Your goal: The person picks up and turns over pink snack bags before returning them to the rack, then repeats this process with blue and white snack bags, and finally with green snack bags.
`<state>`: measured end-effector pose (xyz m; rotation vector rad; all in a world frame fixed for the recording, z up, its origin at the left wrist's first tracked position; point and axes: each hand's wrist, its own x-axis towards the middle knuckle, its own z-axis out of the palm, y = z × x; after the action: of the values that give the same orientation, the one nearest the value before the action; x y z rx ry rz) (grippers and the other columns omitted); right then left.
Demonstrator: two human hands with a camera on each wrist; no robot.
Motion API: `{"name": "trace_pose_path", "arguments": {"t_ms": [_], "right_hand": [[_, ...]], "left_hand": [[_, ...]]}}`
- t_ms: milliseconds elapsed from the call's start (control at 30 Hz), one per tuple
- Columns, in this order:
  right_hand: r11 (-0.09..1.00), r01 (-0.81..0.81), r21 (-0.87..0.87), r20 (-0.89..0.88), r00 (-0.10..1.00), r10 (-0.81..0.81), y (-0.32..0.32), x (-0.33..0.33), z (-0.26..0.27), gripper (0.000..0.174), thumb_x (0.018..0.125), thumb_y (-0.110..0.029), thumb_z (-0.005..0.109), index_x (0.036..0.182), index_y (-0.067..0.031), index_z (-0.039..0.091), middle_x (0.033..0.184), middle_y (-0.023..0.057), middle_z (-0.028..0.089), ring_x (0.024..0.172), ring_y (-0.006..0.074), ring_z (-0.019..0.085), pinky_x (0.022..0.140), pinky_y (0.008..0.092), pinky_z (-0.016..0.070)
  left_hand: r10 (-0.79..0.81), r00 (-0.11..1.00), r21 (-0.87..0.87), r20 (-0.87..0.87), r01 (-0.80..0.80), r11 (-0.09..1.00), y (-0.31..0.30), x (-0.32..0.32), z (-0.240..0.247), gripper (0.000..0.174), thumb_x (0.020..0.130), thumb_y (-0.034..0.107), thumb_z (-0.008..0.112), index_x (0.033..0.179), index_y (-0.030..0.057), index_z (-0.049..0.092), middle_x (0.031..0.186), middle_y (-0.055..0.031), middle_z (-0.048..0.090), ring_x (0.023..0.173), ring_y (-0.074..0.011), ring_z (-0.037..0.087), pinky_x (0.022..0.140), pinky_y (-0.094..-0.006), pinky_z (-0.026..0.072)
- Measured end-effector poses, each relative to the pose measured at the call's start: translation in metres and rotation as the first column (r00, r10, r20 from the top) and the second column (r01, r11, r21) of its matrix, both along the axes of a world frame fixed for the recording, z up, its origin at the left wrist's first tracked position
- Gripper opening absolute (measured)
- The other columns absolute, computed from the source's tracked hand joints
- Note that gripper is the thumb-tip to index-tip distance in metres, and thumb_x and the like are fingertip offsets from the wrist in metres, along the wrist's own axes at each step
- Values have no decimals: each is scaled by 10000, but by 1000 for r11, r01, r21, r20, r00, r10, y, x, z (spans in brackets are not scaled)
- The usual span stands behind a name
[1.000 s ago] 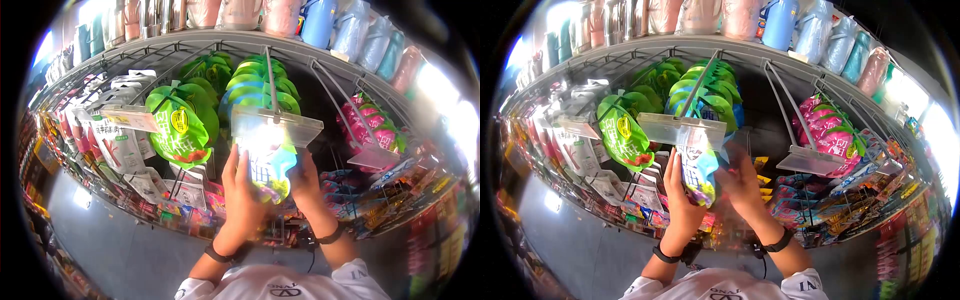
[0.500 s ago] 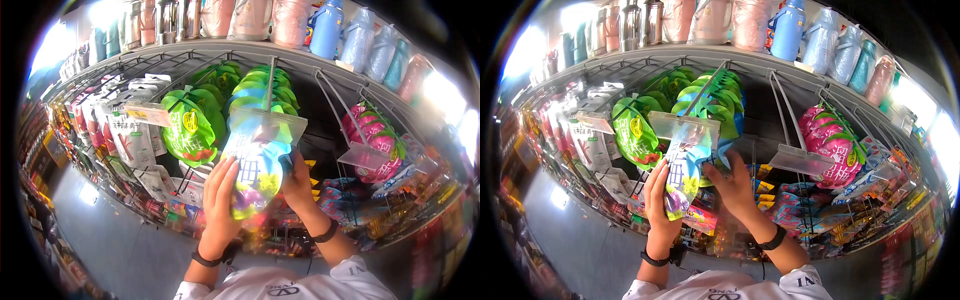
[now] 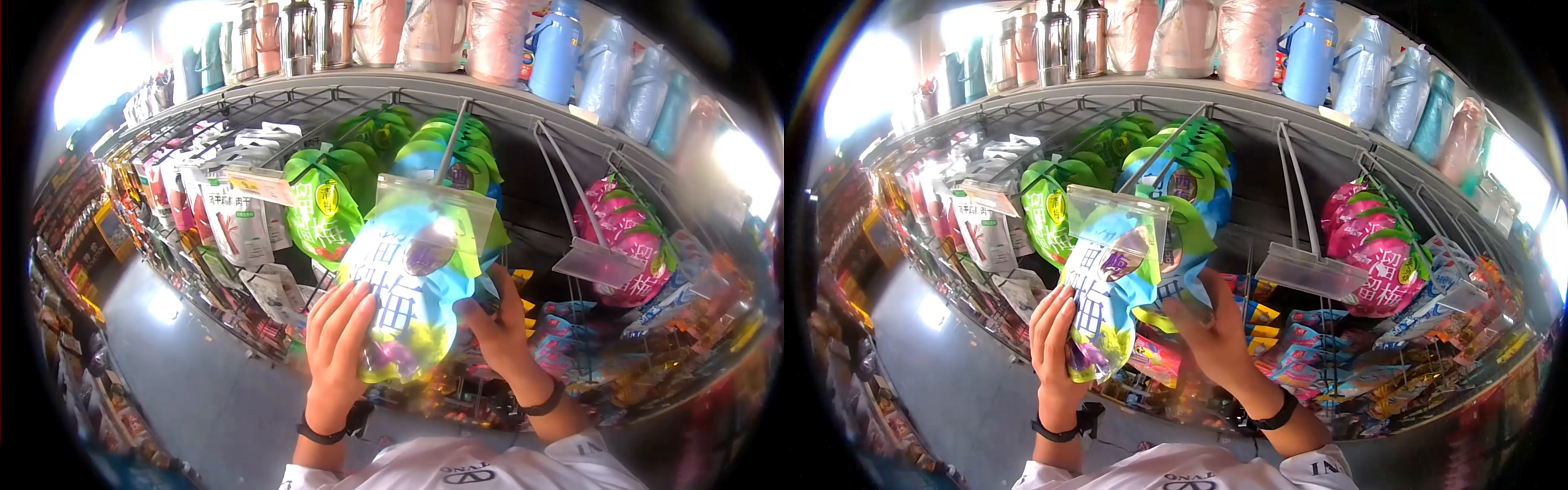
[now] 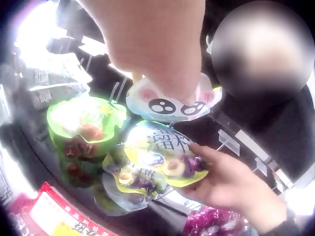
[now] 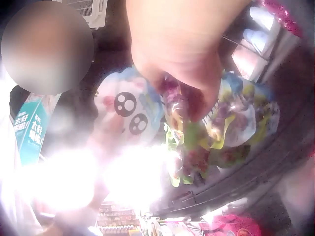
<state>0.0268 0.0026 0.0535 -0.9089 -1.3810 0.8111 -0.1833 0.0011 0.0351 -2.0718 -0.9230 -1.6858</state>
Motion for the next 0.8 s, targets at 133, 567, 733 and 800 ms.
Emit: {"name": "trace_pose_path", "arguments": {"t_ms": [133, 567, 733, 800], "right_hand": [[998, -17, 57, -13, 1000, 17, -11, -2, 0, 416, 855, -63, 657, 1213, -5, 454, 1128, 69, 558, 1026, 111, 520, 886, 261, 417], [990, -62, 126, -18, 998, 64, -38, -12, -14, 508, 838, -23, 649, 1284, 13, 407, 1167, 92, 557, 1025, 149, 550, 880, 274, 428], [993, -86, 84, -47, 995, 90, -55, -12, -21, 539, 845, -26, 621, 1324, 31, 379, 1204, 110, 546, 1072, 162, 541, 912, 297, 426], [992, -119, 32, -66, 990, 121, -70, -12, -14, 522, 847, -17, 608, 1317, 36, 387, 1209, 117, 543, 1082, 169, 538, 936, 311, 413]], "left_hand": [[7, 999, 119, -35, -2, 993, -4, -6, 8, 306, 839, 60, 574, 1140, 6, 590, 1171, -148, 612, 1078, -323, 583, 918, -455, 455], [-351, 442, -7, 826, 631, 776, -35, -29, -117, 583, 853, 313, 675, 1313, 77, 406, 1263, -87, 511, 1163, -268, 511, 977, -465, 426], [-113, 10, 62, 994, 787, 614, -39, -34, -131, 567, 833, 212, 709, 1293, 48, 423, 1213, -74, 532, 1126, -229, 530, 968, -434, 445], [47, 149, -148, 988, 792, 593, -42, -35, -136, 517, 782, 151, 746, 1215, 13, 498, 1103, -85, 599, 1034, -193, 575, 900, -386, 500]]}}
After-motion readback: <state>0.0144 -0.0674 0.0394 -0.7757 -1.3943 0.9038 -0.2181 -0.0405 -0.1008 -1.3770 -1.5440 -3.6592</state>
